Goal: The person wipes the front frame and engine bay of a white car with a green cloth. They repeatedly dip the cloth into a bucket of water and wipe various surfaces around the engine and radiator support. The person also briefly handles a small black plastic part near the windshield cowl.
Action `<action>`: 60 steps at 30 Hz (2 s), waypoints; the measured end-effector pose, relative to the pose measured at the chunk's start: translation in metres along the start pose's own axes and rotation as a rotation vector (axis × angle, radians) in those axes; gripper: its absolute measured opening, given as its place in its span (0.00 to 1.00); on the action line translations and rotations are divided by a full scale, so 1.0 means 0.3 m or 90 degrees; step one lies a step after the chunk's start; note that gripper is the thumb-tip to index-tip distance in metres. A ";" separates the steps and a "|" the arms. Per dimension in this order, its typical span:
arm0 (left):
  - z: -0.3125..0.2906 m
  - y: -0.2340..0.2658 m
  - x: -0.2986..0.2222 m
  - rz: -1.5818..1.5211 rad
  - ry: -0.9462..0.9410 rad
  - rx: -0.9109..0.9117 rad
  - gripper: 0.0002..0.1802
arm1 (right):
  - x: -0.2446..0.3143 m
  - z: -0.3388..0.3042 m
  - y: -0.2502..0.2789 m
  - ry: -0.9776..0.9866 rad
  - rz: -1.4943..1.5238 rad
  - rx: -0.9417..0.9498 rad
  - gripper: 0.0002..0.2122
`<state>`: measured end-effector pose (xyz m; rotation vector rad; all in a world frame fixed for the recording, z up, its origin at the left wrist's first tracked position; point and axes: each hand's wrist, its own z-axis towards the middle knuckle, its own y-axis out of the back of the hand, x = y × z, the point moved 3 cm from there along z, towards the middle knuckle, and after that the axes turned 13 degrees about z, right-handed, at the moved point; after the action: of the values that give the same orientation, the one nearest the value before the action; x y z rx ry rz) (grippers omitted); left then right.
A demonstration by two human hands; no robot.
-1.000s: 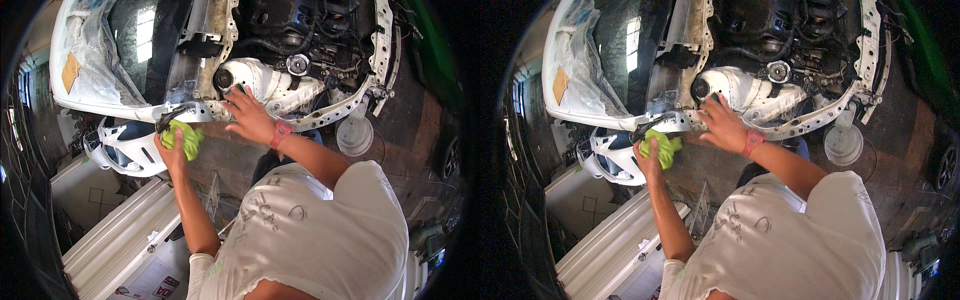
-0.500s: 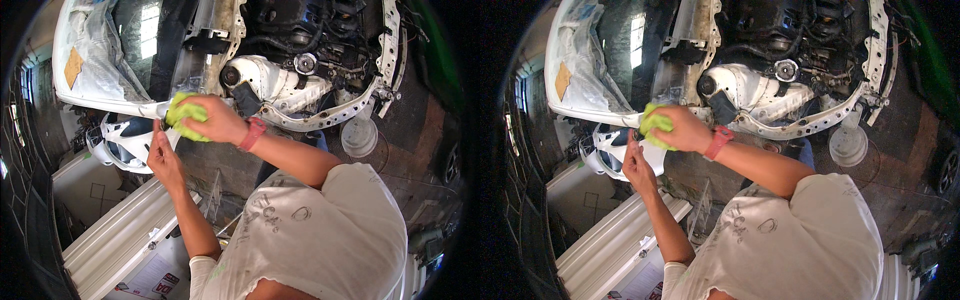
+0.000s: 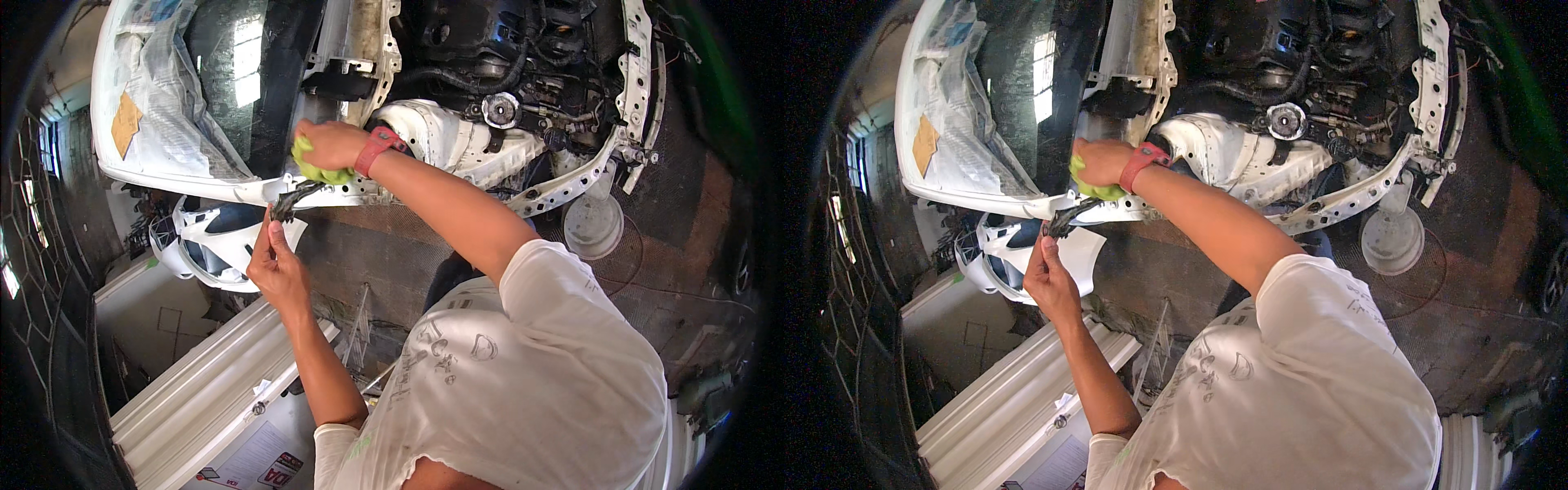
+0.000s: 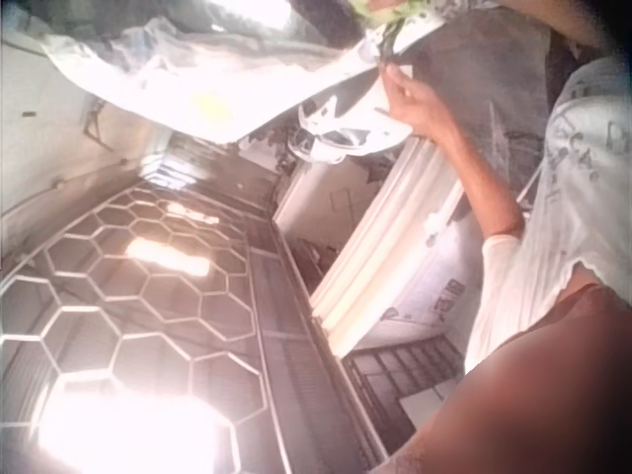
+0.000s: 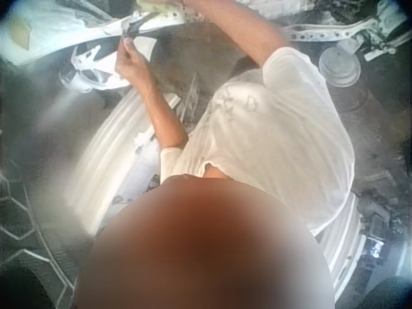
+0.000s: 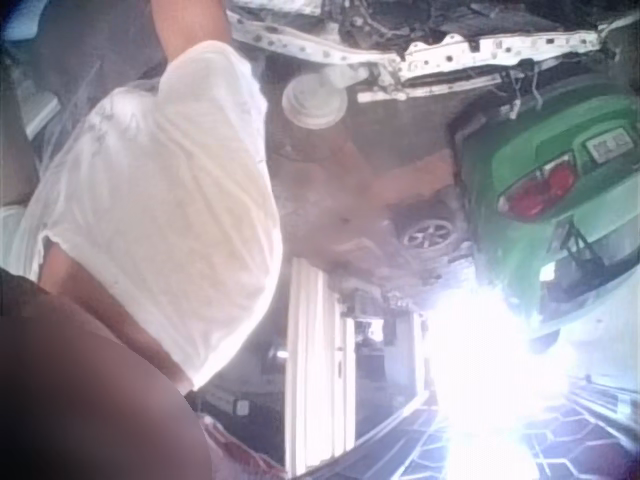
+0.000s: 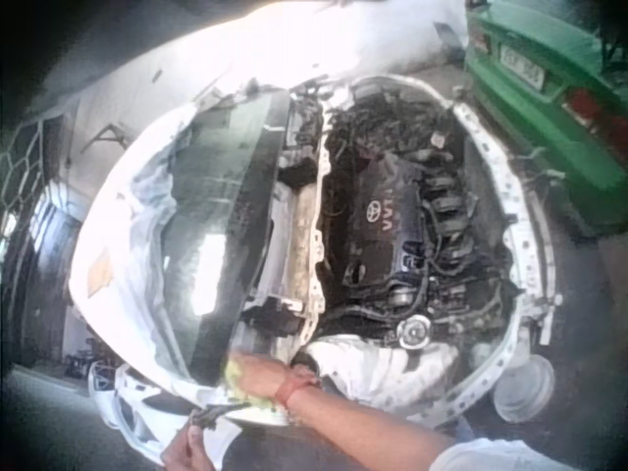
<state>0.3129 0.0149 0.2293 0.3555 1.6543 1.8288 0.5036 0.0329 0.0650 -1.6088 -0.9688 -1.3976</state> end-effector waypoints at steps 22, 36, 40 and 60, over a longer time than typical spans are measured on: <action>0.006 -0.004 0.004 0.011 -0.005 -0.023 0.20 | -0.190 -0.111 -0.151 -0.101 0.075 0.005 0.26; 0.004 -0.017 0.046 -0.031 0.001 -0.024 0.21 | 0.067 -0.316 -0.119 0.030 0.180 -0.267 0.19; 0.010 -0.031 0.080 -0.106 -0.007 -0.029 0.20 | 0.039 -0.267 -0.175 0.094 0.371 -0.251 0.22; -0.424 -0.394 0.109 -0.162 -0.392 -0.097 0.27 | -0.339 -2.330 0.194 0.375 0.636 -1.009 0.27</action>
<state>0.2453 -0.0650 0.0867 0.5480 1.0738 1.4487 0.2672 -0.6339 0.0237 -1.8627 1.5268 -1.6199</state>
